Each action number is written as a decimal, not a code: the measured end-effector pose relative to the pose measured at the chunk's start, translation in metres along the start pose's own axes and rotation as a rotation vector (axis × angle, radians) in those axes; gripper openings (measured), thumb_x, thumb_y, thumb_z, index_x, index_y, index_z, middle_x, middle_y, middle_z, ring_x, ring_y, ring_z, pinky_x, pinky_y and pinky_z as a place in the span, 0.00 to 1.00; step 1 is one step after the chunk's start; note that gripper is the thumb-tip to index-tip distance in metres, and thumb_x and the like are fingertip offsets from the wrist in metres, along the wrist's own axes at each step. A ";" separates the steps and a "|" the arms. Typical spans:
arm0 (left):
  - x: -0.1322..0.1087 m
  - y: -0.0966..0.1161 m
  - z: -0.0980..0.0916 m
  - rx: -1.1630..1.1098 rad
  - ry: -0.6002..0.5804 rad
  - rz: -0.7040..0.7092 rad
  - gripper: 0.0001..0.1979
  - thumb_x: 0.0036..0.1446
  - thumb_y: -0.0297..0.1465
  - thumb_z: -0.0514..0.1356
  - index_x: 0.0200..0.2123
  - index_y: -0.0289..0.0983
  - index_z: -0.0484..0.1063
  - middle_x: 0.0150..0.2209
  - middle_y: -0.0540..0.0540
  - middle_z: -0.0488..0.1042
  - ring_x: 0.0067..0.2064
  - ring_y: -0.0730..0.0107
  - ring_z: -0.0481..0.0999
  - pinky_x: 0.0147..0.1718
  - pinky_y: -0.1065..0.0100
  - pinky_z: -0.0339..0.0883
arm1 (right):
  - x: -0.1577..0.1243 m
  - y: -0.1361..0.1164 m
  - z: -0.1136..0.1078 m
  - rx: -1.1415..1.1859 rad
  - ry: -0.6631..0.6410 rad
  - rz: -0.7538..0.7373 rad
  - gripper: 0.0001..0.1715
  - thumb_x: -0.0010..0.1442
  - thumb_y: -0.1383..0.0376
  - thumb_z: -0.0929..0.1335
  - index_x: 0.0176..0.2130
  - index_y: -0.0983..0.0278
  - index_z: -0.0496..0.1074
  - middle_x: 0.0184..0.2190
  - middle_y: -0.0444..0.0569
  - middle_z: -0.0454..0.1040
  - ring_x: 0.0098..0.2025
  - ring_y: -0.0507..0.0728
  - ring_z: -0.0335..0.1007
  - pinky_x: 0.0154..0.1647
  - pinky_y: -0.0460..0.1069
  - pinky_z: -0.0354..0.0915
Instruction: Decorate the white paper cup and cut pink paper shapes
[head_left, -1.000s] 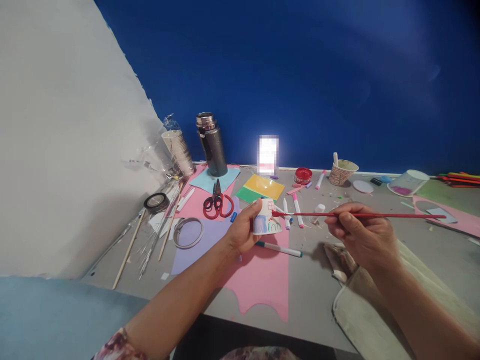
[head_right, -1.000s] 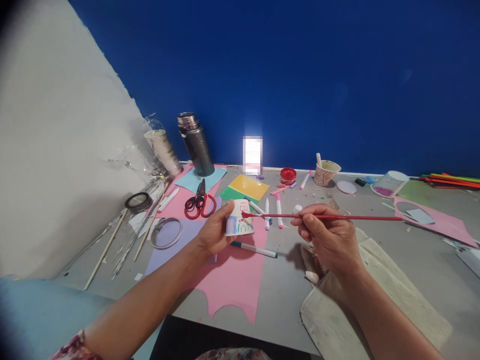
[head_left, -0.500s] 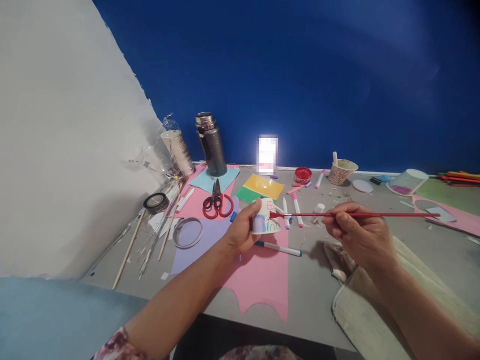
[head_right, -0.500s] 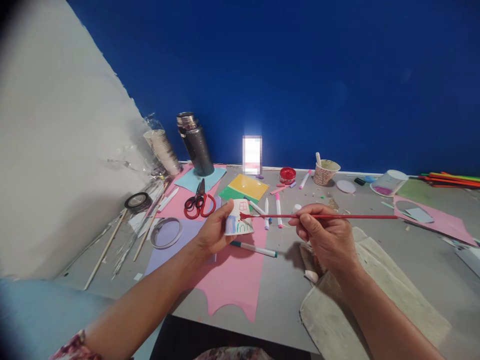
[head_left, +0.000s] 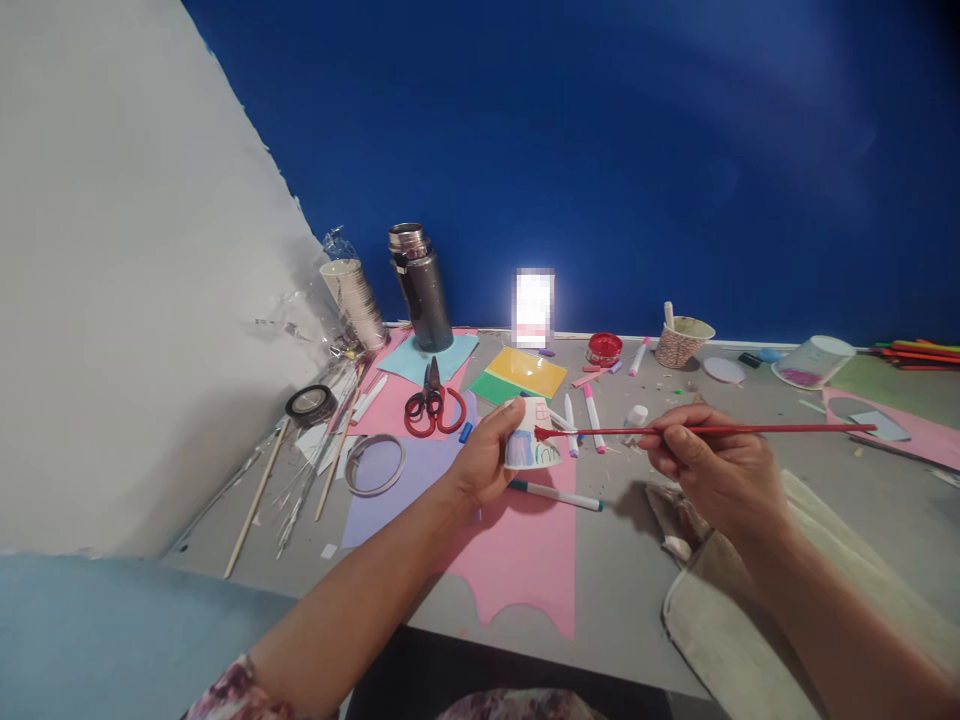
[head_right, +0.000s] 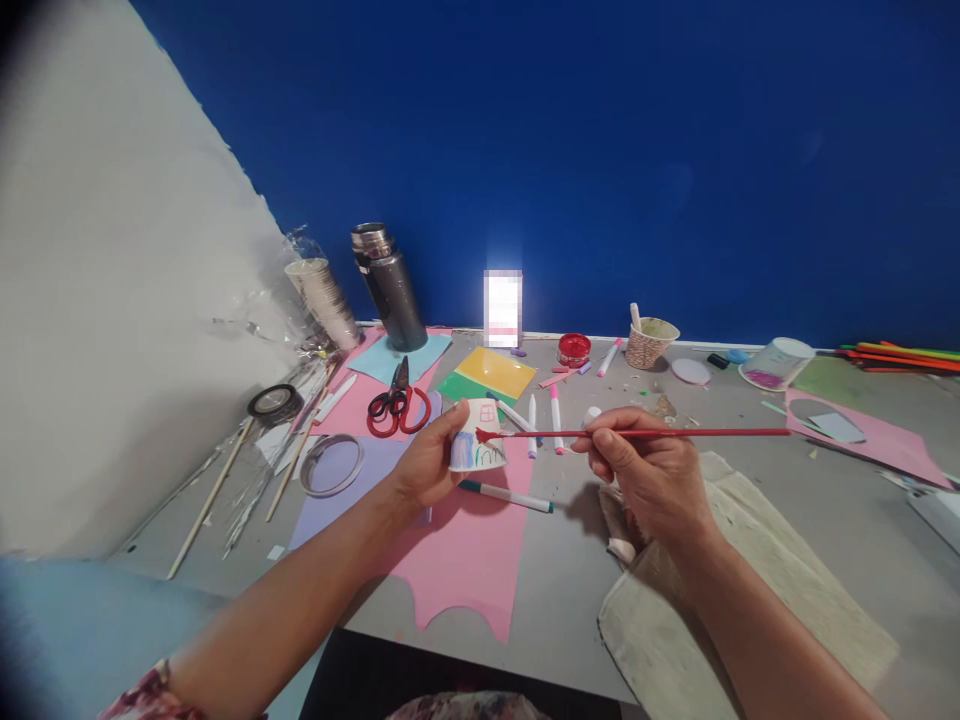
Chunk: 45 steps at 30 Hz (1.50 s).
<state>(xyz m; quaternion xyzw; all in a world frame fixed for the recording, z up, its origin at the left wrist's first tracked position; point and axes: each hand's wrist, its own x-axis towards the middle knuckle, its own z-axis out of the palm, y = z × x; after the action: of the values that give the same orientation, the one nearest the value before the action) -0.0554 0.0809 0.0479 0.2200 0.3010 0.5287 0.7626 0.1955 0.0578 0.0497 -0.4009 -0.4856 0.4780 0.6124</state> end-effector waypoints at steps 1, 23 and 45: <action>0.000 0.000 0.000 -0.003 0.004 -0.003 0.07 0.62 0.31 0.68 0.38 0.33 0.79 0.33 0.45 0.82 0.31 0.68 0.80 0.35 0.68 0.76 | 0.000 0.000 -0.001 0.016 0.001 -0.001 0.15 0.55 0.53 0.80 0.34 0.60 0.80 0.26 0.48 0.80 0.22 0.52 0.67 0.21 0.48 0.63; -0.002 0.005 0.003 -0.049 0.029 -0.081 0.12 0.69 0.34 0.60 0.42 0.30 0.78 0.37 0.39 0.83 0.36 0.61 0.83 0.43 0.59 0.80 | 0.002 -0.003 -0.002 0.099 0.002 -0.007 0.16 0.51 0.52 0.82 0.32 0.59 0.82 0.24 0.47 0.80 0.21 0.49 0.66 0.22 0.47 0.63; -0.001 0.004 -0.001 -0.052 0.021 -0.082 0.13 0.68 0.35 0.61 0.44 0.29 0.78 0.38 0.39 0.82 0.36 0.61 0.83 0.43 0.55 0.80 | 0.001 -0.001 -0.004 0.087 -0.021 -0.007 0.14 0.54 0.54 0.82 0.34 0.59 0.82 0.25 0.47 0.80 0.21 0.49 0.67 0.21 0.46 0.63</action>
<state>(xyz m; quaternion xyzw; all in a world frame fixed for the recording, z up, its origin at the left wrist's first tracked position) -0.0593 0.0818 0.0500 0.1823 0.3038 0.5068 0.7859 0.1999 0.0588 0.0506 -0.3671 -0.4723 0.5006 0.6258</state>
